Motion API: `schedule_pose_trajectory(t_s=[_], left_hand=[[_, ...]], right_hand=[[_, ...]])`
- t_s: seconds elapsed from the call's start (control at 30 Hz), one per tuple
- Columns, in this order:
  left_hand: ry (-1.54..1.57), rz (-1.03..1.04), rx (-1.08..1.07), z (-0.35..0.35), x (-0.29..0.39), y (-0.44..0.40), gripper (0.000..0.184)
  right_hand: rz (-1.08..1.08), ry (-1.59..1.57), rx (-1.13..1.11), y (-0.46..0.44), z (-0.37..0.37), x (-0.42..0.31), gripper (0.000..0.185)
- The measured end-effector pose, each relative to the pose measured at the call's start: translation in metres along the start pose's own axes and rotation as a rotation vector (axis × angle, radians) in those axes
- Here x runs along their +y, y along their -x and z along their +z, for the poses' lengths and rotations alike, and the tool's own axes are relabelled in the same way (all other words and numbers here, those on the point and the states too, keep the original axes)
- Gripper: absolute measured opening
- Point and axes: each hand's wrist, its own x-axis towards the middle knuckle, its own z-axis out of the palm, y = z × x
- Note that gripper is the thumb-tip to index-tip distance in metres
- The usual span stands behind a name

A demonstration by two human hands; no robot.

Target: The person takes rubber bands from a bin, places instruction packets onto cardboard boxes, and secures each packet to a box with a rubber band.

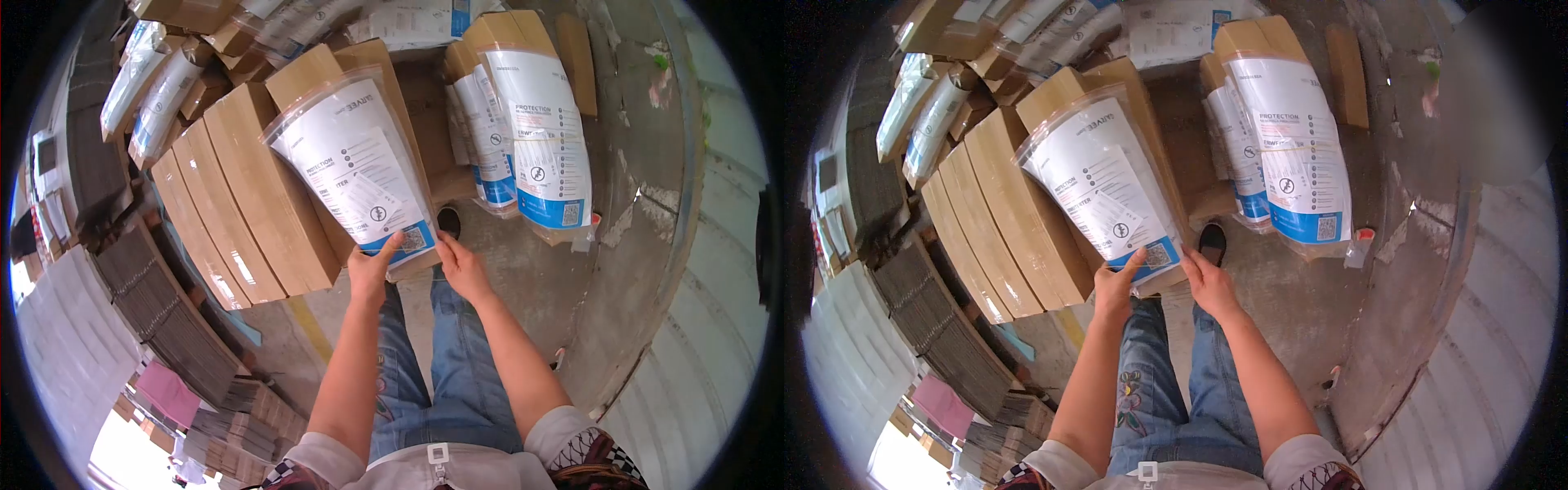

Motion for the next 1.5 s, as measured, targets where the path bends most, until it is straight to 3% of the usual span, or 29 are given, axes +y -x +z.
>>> schedule_pose_trajectory(t_s=[0.1,0.2,0.3,0.4,0.6,0.73,0.77,0.9,1.0,1.1,1.2,1.3,1.4,1.5], left_hand=[[-0.011,-0.028,-0.064,-0.005,-0.003,-0.004,0.061],[-0.023,-0.015,-0.129,-0.01,-0.003,-0.006,0.063],[-0.109,-0.055,-0.15,-0.013,0.004,-0.002,0.064],[0.087,-0.063,-0.163,-0.028,-0.022,-0.013,0.064],[0.221,-0.116,-0.187,-0.038,-0.02,-0.009,0.063],[0.223,-0.133,-0.29,-0.051,-0.015,-0.006,0.057],[0.215,-0.154,-0.342,-0.053,-0.009,-0.004,0.064],[0.314,-0.248,-0.505,-0.058,-0.004,-0.002,0.078],[0.345,-0.248,-0.497,-0.058,-0.003,0.002,0.076],[0.41,-0.298,-0.469,-0.05,0.003,0.013,0.068],[0.427,-0.308,-0.431,-0.046,0.005,0.018,0.064],[0.446,-0.264,-0.423,-0.045,0.005,0.019,0.063],[0.46,-0.272,-0.443,-0.045,0.014,0.022,0.062],[0.458,-0.294,-0.422,-0.045,0.017,0.026,0.062]], right_hand=[[0.595,-0.437,-0.272,-0.017,-0.015,-0.006,0.028],[0.692,-0.436,-0.308,-0.029,-0.012,0.001,0.025],[0.45,-0.233,-0.117,-0.031,0.008,0.003,0.021],[0.411,-0.129,-0.033,-0.028,0.017,0.006,0.019],[0.609,-0.29,0.037,-0.014,0.028,-0.013,0.021],[0.765,-0.376,-0.113,-0.011,0.016,-0.015,0.023],[0.924,-0.622,-0.169,-0.016,0.004,-0.029,0.023],[1.056,-0.95,-0.284,-0.015,-0.008,-0.035,0.02],[0.978,-1.073,-0.373,-0.012,-0.007,-0.018,0.019],[0.919,-1.331,-0.208,0.01,0.022,0.021,0.023],[1.006,-1.429,0.036,0.001,0.026,-0.018,0.027],[0.89,-1.418,0.116,0.017,0.045,0.006,0.028],[0.524,-0.868,0.073,0.048,0.082,0.047,0.022],[0.388,-0.534,-0.133,0.028,0.073,0.049,0.023]])
